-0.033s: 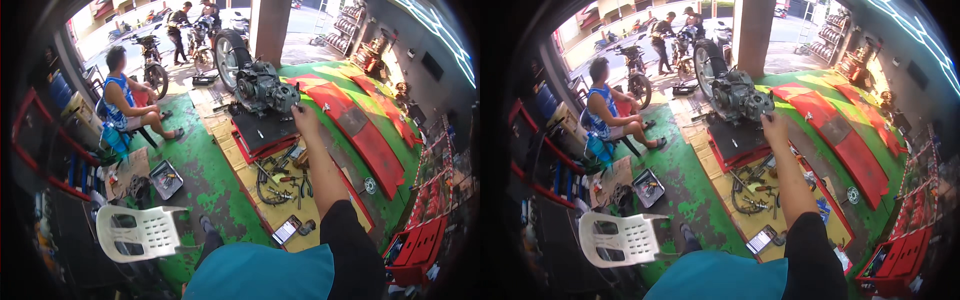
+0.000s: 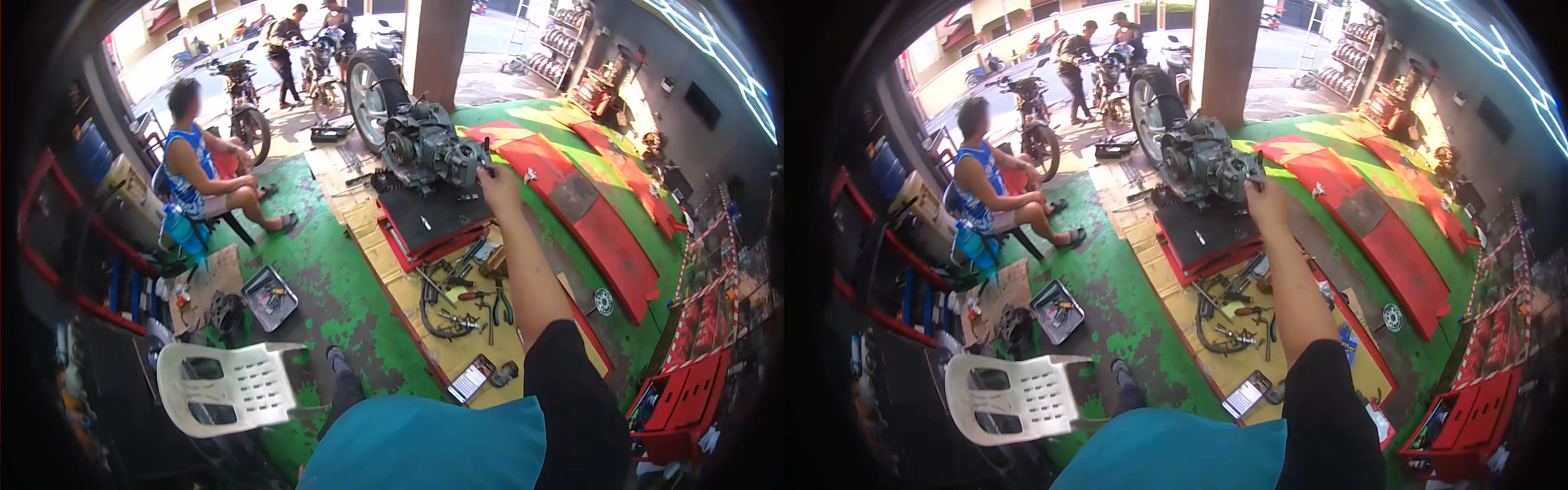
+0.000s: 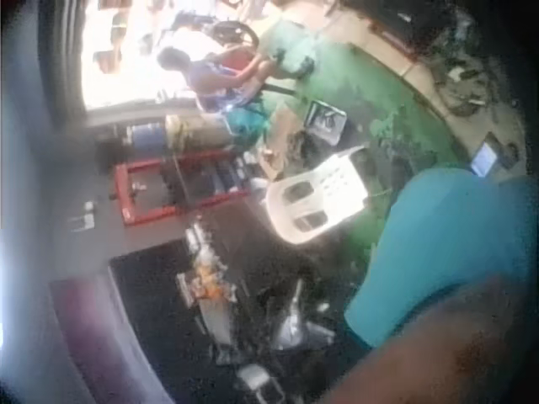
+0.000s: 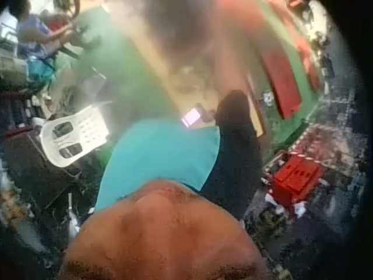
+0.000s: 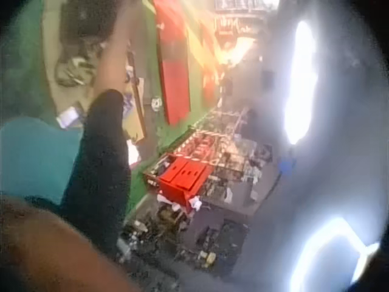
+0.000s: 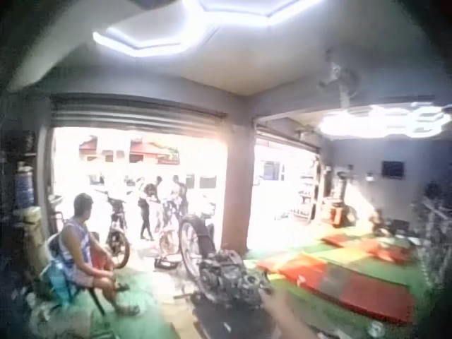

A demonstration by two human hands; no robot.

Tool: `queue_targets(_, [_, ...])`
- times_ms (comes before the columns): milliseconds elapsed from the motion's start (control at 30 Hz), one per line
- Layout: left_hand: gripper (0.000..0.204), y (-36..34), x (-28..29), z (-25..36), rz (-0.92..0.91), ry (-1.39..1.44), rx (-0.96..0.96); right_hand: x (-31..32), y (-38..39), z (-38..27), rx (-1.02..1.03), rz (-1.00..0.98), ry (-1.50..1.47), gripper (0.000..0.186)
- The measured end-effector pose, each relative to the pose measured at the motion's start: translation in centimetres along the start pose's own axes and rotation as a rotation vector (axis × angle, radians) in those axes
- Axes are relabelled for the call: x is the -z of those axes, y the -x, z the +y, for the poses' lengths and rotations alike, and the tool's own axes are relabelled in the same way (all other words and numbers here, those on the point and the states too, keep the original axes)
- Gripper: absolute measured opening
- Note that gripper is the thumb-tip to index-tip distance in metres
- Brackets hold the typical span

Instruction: The person retrieves a wrench from a toolbox and proceeds to work on a motorcycle engine block placed on a workbench. They use the wrench to tighten bolts on the engine casing while another person observes and occasionally assists.

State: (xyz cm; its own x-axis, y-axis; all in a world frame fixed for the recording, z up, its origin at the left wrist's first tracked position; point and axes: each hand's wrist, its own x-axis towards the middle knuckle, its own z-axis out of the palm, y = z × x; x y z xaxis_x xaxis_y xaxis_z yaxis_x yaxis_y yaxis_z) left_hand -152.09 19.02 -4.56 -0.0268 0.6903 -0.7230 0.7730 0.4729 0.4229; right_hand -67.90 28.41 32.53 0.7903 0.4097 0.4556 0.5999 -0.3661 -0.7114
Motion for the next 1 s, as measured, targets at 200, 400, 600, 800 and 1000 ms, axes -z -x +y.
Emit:
queue_targets(200, [0.072,-12.3,6.6,10.0,-0.073,-0.095,-0.059,-5.3,-8.7,4.2,-0.04,-0.065,0.349,0.037])
queue_targets(400, [0.072,-25.3,17.1,21.5,0.051,-0.181,-0.296,-6.0,-9.4,3.5,-0.13,-0.125,0.431,0.035])
queue_targets(600, [0.067,-34.5,21.9,37.0,0.153,0.001,-0.418,-6.1,-9.6,3.1,-0.279,-0.171,0.231,0.029])
queue_targets(800, [0.071,-35.0,15.2,43.7,-0.027,-0.032,-0.418,-5.5,-9.9,3.5,-0.188,-0.165,0.263,0.031])
queue_targets(1000, [0.083,-31.5,8.9,45.3,-0.23,-0.202,-0.314,-5.0,-10.2,3.0,-0.212,-0.195,0.298,0.037])
